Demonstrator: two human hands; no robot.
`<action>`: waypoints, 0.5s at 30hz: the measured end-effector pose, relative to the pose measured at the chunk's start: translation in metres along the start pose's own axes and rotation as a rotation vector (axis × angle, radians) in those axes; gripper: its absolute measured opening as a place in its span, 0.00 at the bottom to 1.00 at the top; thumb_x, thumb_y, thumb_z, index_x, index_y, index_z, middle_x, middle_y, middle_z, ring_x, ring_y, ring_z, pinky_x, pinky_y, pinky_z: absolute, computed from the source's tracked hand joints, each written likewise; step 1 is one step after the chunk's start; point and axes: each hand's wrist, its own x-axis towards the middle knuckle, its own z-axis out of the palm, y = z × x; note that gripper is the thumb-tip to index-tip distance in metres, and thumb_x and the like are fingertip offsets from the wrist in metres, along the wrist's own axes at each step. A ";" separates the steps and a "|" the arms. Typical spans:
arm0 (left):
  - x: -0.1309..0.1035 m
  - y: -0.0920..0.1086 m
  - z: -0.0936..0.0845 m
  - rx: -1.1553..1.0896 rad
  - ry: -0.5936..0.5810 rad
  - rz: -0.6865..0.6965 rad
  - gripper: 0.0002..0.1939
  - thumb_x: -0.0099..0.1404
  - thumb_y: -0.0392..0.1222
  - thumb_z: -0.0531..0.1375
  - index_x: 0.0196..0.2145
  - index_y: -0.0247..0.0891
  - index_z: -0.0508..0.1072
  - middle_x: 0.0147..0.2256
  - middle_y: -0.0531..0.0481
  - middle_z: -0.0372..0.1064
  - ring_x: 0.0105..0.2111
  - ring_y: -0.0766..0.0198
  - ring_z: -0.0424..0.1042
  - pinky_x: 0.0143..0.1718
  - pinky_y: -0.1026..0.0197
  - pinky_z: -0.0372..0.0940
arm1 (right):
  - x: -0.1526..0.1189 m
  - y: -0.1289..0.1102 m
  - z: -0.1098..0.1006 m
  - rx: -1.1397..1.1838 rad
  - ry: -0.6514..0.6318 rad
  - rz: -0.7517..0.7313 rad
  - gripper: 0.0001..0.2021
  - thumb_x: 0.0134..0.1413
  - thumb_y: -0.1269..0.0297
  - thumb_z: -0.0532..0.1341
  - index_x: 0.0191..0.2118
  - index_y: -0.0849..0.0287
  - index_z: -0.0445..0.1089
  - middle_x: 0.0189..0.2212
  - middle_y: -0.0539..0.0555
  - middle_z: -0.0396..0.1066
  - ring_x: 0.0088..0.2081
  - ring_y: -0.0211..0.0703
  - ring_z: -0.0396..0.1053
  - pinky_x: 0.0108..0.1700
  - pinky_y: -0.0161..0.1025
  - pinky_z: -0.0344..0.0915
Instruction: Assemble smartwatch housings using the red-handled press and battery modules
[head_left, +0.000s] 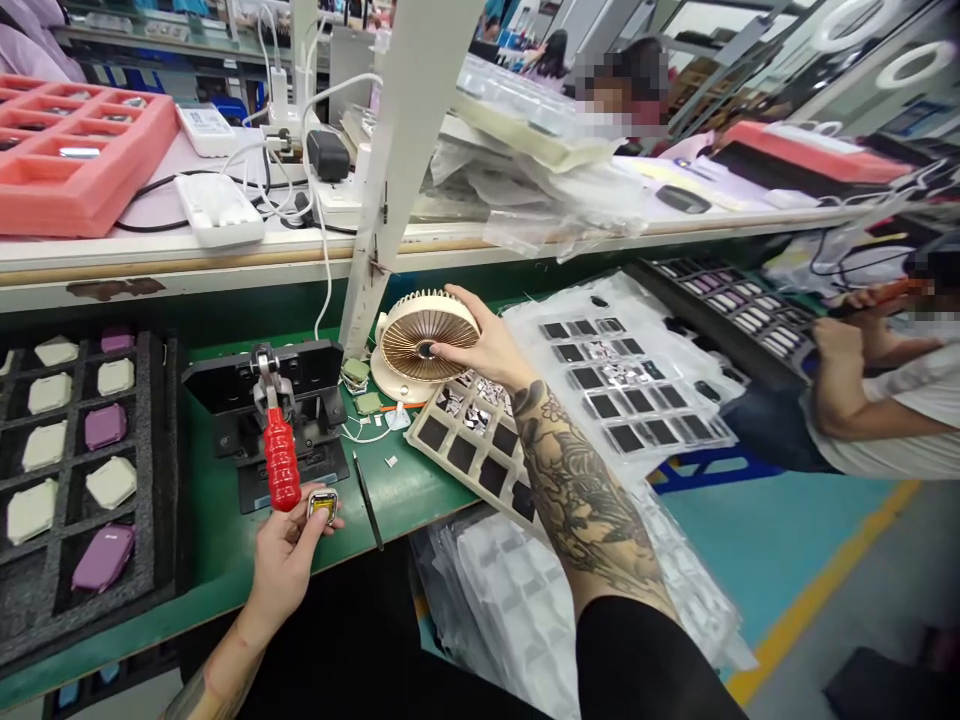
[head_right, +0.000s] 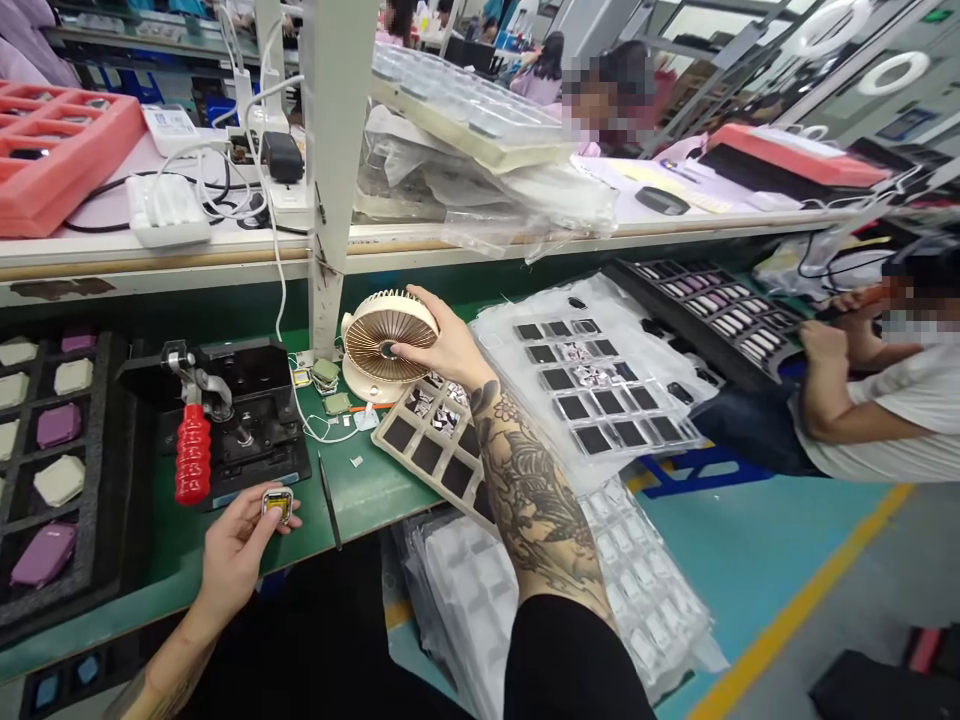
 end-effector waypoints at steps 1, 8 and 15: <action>0.000 0.001 0.000 0.005 -0.002 -0.004 0.20 0.76 0.53 0.70 0.56 0.35 0.81 0.44 0.39 0.87 0.37 0.54 0.87 0.39 0.55 0.83 | -0.005 -0.005 0.000 -0.038 0.049 -0.024 0.53 0.52 0.35 0.78 0.76 0.54 0.63 0.75 0.66 0.65 0.74 0.67 0.65 0.77 0.70 0.62; -0.002 0.006 -0.001 0.031 -0.010 -0.014 0.18 0.77 0.52 0.69 0.56 0.36 0.81 0.45 0.39 0.87 0.38 0.53 0.88 0.39 0.56 0.83 | -0.111 -0.071 0.048 -0.144 0.477 -0.073 0.07 0.77 0.61 0.58 0.51 0.52 0.73 0.46 0.58 0.79 0.49 0.52 0.78 0.54 0.56 0.76; -0.001 0.008 0.002 0.048 -0.011 0.004 0.18 0.76 0.52 0.70 0.55 0.37 0.81 0.44 0.39 0.87 0.36 0.53 0.87 0.38 0.54 0.84 | -0.142 -0.081 0.116 -0.503 -0.074 0.040 0.16 0.73 0.59 0.64 0.60 0.58 0.72 0.70 0.65 0.73 0.60 0.68 0.69 0.58 0.62 0.67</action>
